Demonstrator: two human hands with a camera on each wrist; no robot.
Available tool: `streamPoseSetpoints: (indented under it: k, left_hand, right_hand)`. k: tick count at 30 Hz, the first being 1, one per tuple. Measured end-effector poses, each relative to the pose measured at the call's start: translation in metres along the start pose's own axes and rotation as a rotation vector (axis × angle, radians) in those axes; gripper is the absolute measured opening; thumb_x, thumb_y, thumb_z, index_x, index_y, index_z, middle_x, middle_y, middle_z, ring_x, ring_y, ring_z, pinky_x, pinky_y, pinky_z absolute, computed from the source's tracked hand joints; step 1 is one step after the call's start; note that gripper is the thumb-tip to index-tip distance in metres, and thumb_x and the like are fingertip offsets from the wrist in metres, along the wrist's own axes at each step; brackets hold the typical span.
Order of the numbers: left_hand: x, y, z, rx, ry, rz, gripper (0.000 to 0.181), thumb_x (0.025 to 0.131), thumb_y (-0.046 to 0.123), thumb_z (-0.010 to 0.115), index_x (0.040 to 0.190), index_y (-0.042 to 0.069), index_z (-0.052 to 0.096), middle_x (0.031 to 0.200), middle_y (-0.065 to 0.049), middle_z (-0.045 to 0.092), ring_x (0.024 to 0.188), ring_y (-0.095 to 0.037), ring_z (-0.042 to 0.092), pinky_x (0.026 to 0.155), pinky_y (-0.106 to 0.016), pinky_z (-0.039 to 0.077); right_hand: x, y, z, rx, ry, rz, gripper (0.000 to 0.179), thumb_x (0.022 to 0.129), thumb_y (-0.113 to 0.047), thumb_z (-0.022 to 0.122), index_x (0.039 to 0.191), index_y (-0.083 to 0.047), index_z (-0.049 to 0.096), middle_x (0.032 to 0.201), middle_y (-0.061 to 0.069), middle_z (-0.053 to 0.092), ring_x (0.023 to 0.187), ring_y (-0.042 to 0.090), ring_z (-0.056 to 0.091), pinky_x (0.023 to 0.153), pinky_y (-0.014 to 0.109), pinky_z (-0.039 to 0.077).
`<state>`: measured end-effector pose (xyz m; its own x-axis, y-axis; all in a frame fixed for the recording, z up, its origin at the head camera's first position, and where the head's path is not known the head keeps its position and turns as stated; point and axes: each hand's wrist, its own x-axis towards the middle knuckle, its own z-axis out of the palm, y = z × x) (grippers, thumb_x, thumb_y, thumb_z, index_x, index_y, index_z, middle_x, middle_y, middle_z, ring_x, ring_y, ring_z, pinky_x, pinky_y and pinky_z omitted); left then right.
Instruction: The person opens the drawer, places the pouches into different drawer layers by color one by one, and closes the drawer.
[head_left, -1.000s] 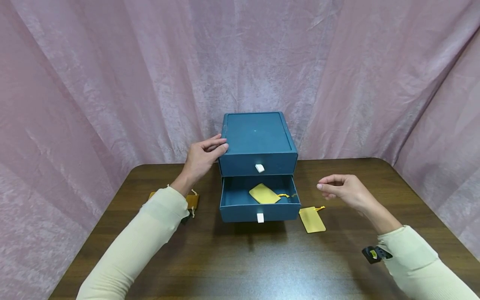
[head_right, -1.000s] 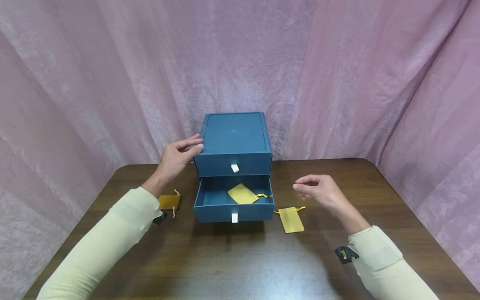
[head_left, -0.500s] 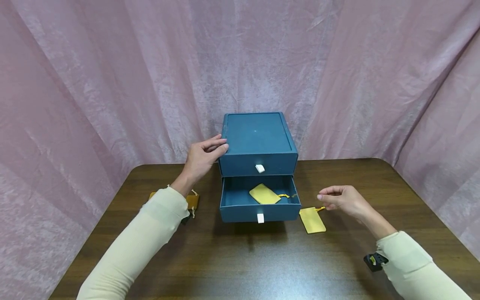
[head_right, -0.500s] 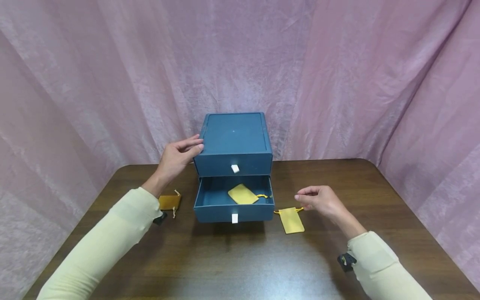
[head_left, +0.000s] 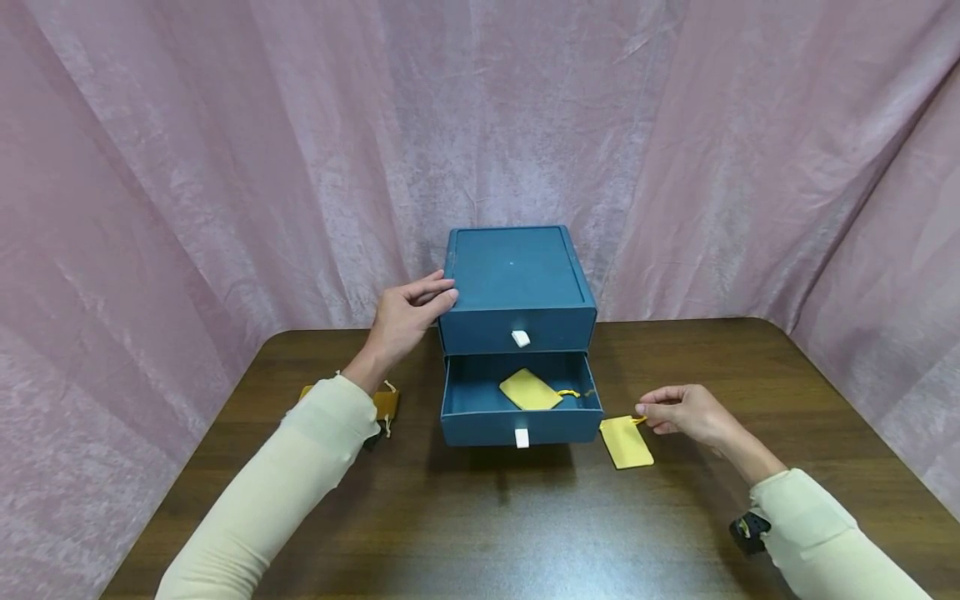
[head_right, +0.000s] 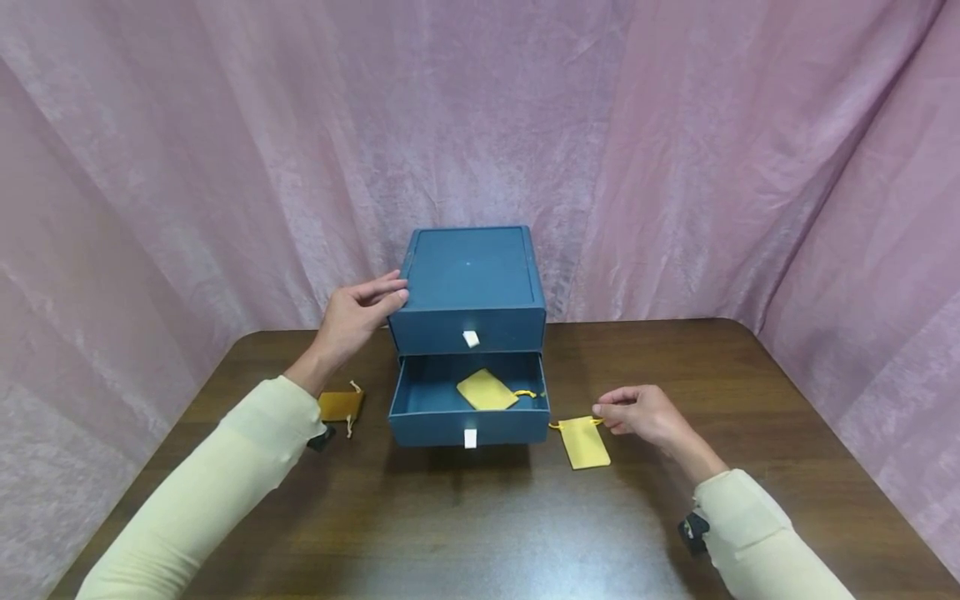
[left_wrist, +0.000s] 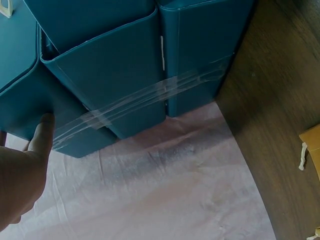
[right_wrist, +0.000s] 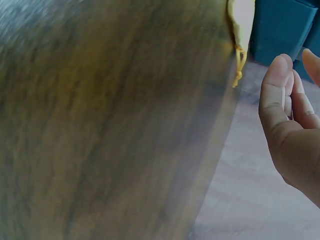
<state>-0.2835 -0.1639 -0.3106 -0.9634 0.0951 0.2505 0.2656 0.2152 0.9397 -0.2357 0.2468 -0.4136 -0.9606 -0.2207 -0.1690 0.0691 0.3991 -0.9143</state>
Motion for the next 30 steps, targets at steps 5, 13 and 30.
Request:
streamPoseSetpoints:
  k: [5, 13, 30]
  left_hand:
    - [0.001, 0.0, 0.0, 0.002, -0.002, 0.005, 0.04, 0.094, 0.028, 0.072, 0.128, 0.007, 0.069, 0.148, 0.003, 0.051, 0.13, -0.013, 0.053, 0.102, -0.034, 0.048]
    - [0.001, 0.001, -0.001, -0.002, -0.003, 0.002, 0.04, 0.094, 0.029, 0.072, 0.128, 0.007, 0.069, 0.148, 0.003, 0.051, 0.13, -0.014, 0.053, 0.102, -0.035, 0.048]
    - [0.0, 0.0, -0.001, 0.016, -0.007, -0.004, 0.041, 0.094, 0.03, 0.072, 0.128, 0.008, 0.069, 0.148, 0.004, 0.051, 0.13, -0.013, 0.053, 0.103, -0.035, 0.047]
  right_hand:
    - [0.004, 0.004, 0.001, -0.023, 0.005, 0.005, 0.031, 0.095, -0.006, 0.067, 0.112, 0.019, 0.061, 0.097, 0.019, 0.072, 0.084, 0.021, 0.069, 0.075, 0.034, 0.059]
    - [0.01, 0.007, 0.003, -0.093, 0.011, 0.055, 0.033, 0.095, -0.008, 0.068, 0.113, 0.018, 0.061, 0.097, 0.018, 0.071, 0.084, 0.019, 0.068, 0.073, 0.036, 0.06]
    - [0.017, 0.011, 0.009, -0.13, 0.006, 0.106, 0.026, 0.091, -0.004, 0.071, 0.106, 0.017, 0.064, 0.082, 0.008, 0.067, 0.073, 0.016, 0.064, 0.066, 0.033, 0.059]
